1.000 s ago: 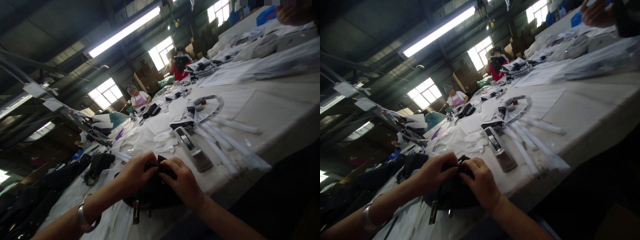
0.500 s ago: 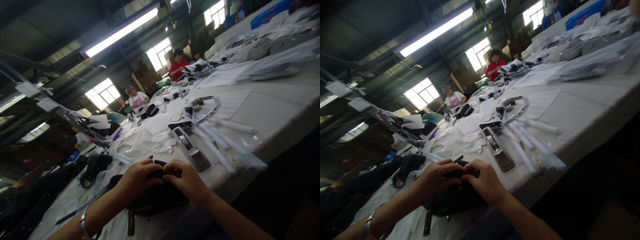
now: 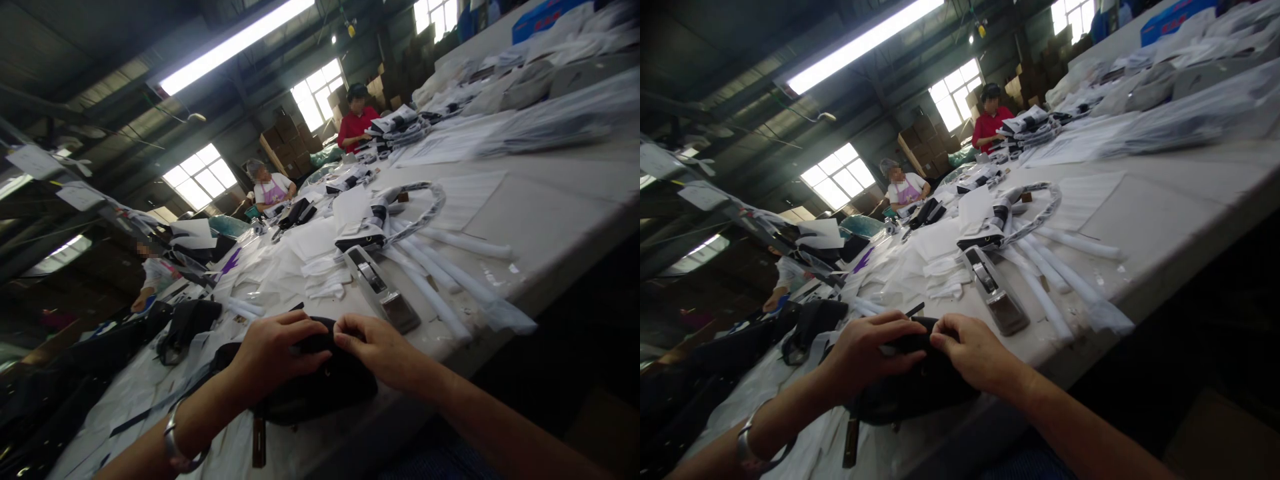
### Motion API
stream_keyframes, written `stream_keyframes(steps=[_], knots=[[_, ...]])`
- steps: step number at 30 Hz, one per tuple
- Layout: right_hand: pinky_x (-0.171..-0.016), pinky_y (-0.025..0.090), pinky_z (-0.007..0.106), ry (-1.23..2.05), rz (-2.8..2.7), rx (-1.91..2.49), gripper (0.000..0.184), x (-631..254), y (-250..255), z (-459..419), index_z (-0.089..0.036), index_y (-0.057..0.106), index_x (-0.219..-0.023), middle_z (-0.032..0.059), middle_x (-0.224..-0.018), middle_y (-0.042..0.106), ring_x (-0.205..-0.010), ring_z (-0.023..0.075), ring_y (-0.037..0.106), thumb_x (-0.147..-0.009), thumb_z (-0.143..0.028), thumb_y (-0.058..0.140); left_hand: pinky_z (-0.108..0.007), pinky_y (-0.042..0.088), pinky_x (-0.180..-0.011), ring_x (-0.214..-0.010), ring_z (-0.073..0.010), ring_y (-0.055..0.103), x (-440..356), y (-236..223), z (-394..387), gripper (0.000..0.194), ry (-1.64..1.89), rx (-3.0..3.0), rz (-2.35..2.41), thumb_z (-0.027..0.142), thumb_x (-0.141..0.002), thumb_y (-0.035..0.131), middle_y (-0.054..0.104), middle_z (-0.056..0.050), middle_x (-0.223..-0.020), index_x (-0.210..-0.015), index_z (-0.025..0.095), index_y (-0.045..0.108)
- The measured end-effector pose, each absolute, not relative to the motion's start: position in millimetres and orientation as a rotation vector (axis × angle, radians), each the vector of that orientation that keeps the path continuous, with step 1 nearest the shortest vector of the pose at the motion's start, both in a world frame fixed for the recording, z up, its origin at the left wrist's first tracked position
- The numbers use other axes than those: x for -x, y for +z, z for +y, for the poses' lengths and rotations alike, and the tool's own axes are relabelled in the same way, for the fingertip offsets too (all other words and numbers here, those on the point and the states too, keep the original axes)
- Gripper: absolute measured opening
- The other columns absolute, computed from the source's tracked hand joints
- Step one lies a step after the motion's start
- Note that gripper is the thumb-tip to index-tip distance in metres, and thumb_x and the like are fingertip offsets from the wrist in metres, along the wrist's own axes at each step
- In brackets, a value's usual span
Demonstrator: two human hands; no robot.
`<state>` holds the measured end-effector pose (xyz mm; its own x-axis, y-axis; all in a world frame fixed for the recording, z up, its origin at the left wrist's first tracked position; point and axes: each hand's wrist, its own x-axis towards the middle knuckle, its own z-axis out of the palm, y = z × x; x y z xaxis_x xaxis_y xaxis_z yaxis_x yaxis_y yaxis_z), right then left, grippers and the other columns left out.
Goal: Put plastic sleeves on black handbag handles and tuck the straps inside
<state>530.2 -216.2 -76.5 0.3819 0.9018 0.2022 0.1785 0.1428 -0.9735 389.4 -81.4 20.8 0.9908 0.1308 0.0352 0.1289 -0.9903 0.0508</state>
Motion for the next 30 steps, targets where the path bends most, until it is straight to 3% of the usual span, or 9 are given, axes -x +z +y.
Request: stream_keyframes(steps=[4,12,22,25,28,30], knots=[[-0.064,0.041,0.028,0.545,-1.075,1.497,0.012,-530.2,-96.4,-227.4,-0.021,0.059,-0.076,-0.0008,-0.076,0.063,-0.073,0.0175,0.057,-0.087,-0.023,0.054,-0.022,0.05,-0.068,-0.073,-0.0151,0.068,-385.6,19.1,-77.6,0.028,0.094,-3.047,0.228,0.043,-0.082,0.068,0.072,-0.003,-0.092,-0.104,0.026,0.073],[-0.068,0.042,0.033,0.542,-0.958,1.691,0.016,-539.7,-159.9,-256.9,-0.023,0.054,-0.078,0.0006,-0.076,0.062,-0.072,0.0209,0.058,-0.091,-0.031,0.047,-0.023,0.052,-0.071,-0.073,-0.016,0.069,-383.6,20.4,-73.3,0.027,0.101,-2.991,0.291,0.042,-0.079,0.071,0.073,-0.003,-0.091,-0.1,0.026,0.075],[-0.071,0.048,0.038,0.405,-0.916,1.845,0.018,-555.1,-173.7,-275.2,-0.024,0.061,-0.077,0.0055,-0.08,0.067,-0.077,0.0252,0.064,-0.087,-0.032,0.048,-0.024,0.052,-0.071,-0.075,-0.0168,0.068,-384.0,21.4,-75.7,0.026,0.069,-2.945,0.352,0.039,-0.077,0.073,0.071,-0.002,-0.089,-0.1,0.026,0.074],[-0.075,0.051,0.04,0.262,-0.93,1.891,0.022,-553.1,-172.3,-277.9,-0.024,0.067,-0.092,0.008,-0.098,0.07,-0.085,0.0268,0.066,-0.091,-0.033,0.048,-0.025,0.052,-0.072,-0.077,-0.0173,0.068,-385.0,21.8,-73.0,0.025,0.049,-2.934,0.387,0.037,-0.078,0.073,0.071,-0.002,-0.092,-0.1,0.026,0.074],[-0.091,0.049,0.046,-0.011,-0.977,1.847,0.028,-543.1,-156.4,-270.8,-0.027,0.066,-0.116,0.0079,-0.121,0.065,-0.108,0.0299,0.061,-0.093,-0.03,0.05,-0.026,0.053,-0.077,-0.084,-0.0185,0.069,-384.3,21.8,-72.1,0.028,0.044,-2.934,0.359,0.038,-0.081,0.072,0.071,-0.003,-0.1,-0.106,0.027,0.072],[-0.1,0.045,0.045,-0.047,-1.08,1.698,0.031,-534.0,-139.9,-259.6,-0.027,0.064,-0.122,0.0067,-0.124,0.065,-0.117,0.0279,0.056,-0.093,-0.025,0.052,-0.03,0.053,-0.085,-0.097,-0.0221,0.067,-380.5,21.0,-76.1,0.038,0.16,-3.0,0.311,0.04,-0.081,0.072,0.07,-0.004,-0.111,-0.117,0.029,0.068]])
